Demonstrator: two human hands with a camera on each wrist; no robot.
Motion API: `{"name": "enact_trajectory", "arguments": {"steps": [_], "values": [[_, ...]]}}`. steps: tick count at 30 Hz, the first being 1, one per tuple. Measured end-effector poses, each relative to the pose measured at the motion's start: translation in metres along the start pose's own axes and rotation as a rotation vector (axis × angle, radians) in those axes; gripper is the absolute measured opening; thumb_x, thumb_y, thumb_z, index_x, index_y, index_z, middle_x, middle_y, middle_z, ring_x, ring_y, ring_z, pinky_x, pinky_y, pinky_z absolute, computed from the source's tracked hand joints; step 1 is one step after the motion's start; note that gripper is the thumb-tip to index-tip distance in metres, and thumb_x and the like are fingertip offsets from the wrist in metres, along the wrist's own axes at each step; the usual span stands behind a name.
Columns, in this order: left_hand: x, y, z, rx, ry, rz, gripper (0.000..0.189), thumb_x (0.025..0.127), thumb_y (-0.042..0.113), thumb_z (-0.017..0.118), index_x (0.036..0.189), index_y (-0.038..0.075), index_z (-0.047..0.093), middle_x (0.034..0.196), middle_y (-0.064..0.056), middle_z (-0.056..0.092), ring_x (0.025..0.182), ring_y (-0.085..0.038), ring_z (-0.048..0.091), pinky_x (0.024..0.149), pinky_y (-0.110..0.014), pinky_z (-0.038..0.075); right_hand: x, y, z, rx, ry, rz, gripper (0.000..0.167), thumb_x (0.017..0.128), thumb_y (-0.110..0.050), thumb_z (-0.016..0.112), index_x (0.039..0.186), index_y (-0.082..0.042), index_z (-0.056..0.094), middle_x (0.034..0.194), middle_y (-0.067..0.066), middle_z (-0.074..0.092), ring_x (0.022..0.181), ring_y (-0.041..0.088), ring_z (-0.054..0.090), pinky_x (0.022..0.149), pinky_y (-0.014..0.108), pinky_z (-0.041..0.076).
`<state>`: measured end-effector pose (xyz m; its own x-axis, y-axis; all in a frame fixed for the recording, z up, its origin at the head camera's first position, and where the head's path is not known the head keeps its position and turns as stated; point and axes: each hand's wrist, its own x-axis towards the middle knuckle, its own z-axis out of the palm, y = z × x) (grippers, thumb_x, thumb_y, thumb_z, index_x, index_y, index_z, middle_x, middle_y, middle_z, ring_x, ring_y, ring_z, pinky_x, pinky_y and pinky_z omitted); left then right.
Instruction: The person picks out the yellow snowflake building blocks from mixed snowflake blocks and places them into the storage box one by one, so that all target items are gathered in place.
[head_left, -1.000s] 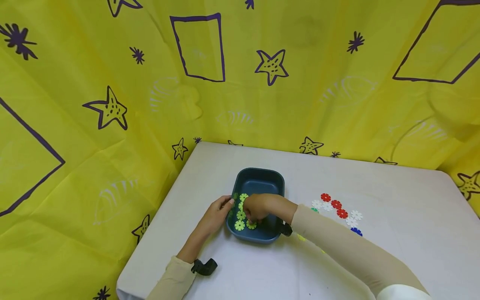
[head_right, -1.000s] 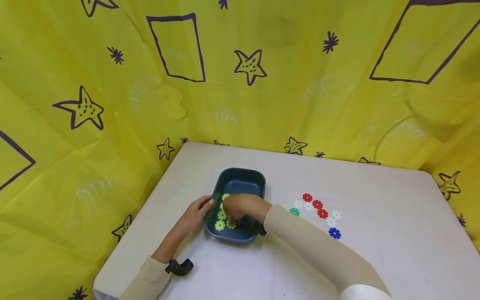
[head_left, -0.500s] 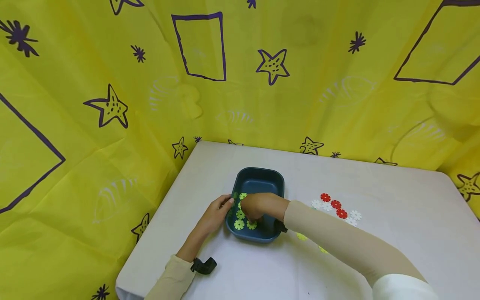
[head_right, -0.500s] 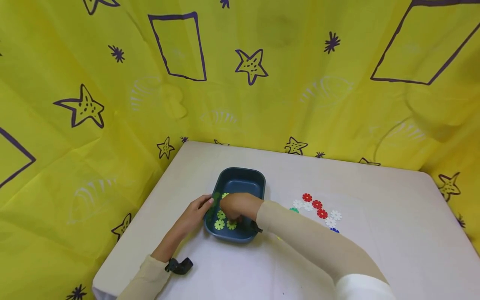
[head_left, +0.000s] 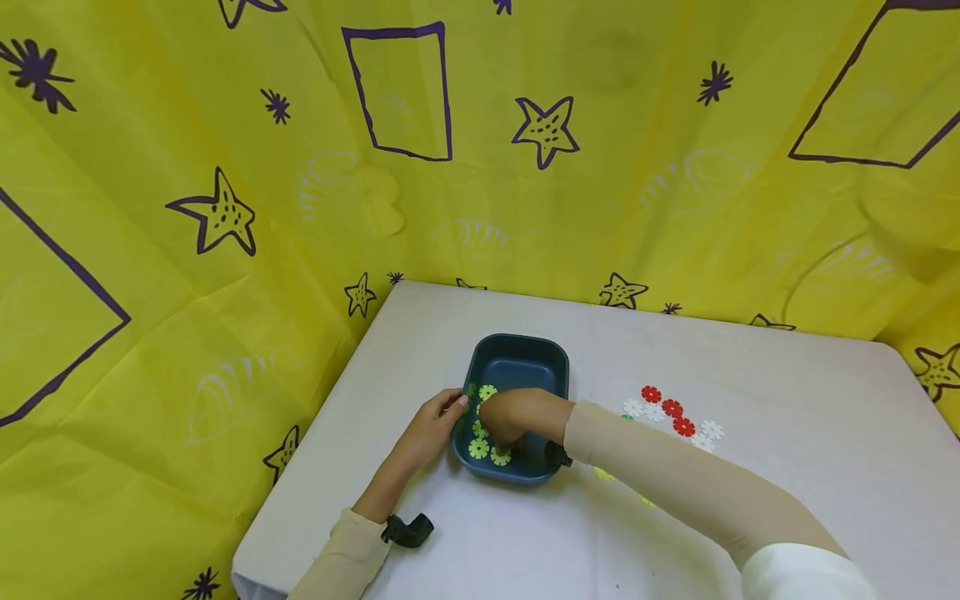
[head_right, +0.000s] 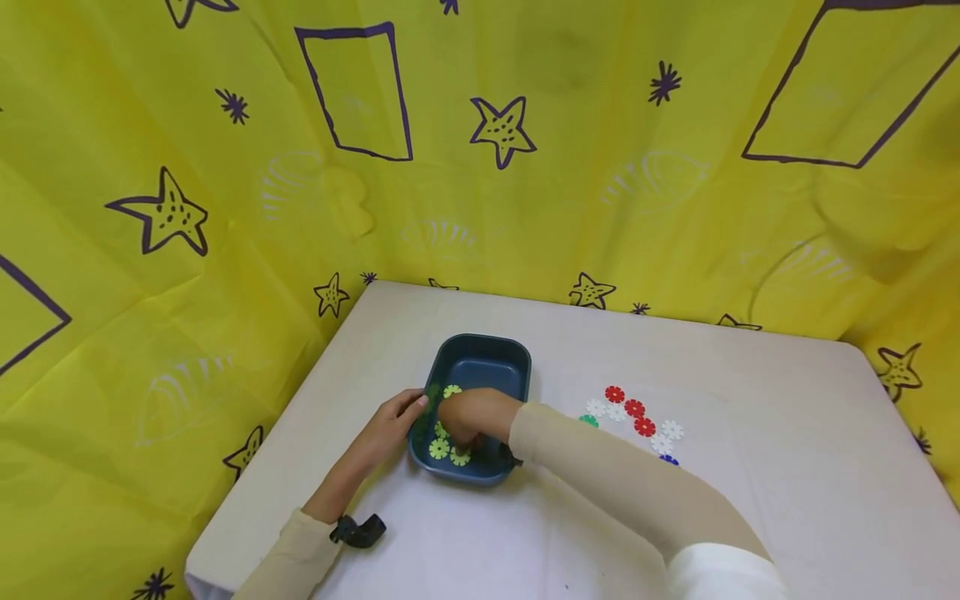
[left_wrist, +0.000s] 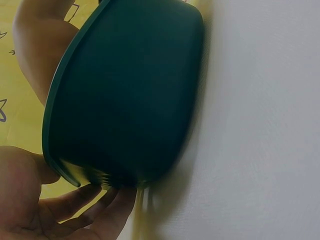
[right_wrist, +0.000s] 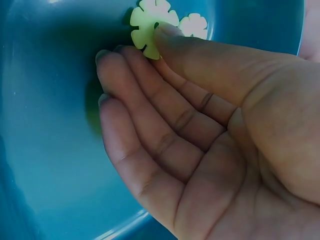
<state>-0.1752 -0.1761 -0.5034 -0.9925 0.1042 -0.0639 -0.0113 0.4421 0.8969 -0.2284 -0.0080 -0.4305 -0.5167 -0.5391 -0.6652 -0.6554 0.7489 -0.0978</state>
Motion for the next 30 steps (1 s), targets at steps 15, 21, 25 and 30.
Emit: {"name": "enact_trajectory", "arguments": {"steps": [15,21,25,30], "values": [[0.000,0.001,0.000,0.007,0.000,0.011,0.049,0.113,0.033,0.050,0.146,-0.002,0.057,0.145,-0.023,0.061,0.139,-0.041,0.054,0.115,-0.059,0.044,0.000,-0.002,0.003,0.033,-0.014,-0.028,0.023,0.099,-0.021,0.076,0.078,-0.014,0.072,0.070,-0.002,0.062,0.061,0.011,0.053,0.058,0.024,0.044],[-0.001,0.001,0.000,0.008,-0.007,0.003,0.049,0.113,0.034,0.050,0.147,-0.001,0.057,0.146,-0.023,0.060,0.139,-0.040,0.054,0.114,-0.058,0.045,-0.010,0.011,-0.001,0.104,0.043,-0.070,0.020,0.100,-0.025,0.075,0.083,-0.015,0.073,0.076,-0.003,0.067,0.067,0.009,0.058,0.065,0.026,0.048],[0.000,0.001,0.001,0.008,-0.008,-0.006,0.049,0.113,0.035,0.050,0.147,0.000,0.056,0.146,-0.021,0.061,0.138,-0.038,0.056,0.114,-0.056,0.046,-0.024,0.032,-0.007,0.196,0.133,-0.114,0.019,0.100,-0.024,0.076,0.085,-0.015,0.069,0.080,-0.002,0.068,0.072,0.011,0.064,0.068,0.027,0.050],[-0.001,0.002,0.001,0.007,-0.002,-0.012,0.050,0.113,0.035,0.049,0.148,-0.001,0.055,0.146,-0.022,0.060,0.138,-0.039,0.056,0.113,-0.057,0.046,-0.053,0.070,-0.014,0.313,0.226,-0.172,0.017,0.103,-0.023,0.072,0.089,-0.014,0.066,0.086,-0.001,0.068,0.077,0.013,0.068,0.070,0.029,0.054]]}}
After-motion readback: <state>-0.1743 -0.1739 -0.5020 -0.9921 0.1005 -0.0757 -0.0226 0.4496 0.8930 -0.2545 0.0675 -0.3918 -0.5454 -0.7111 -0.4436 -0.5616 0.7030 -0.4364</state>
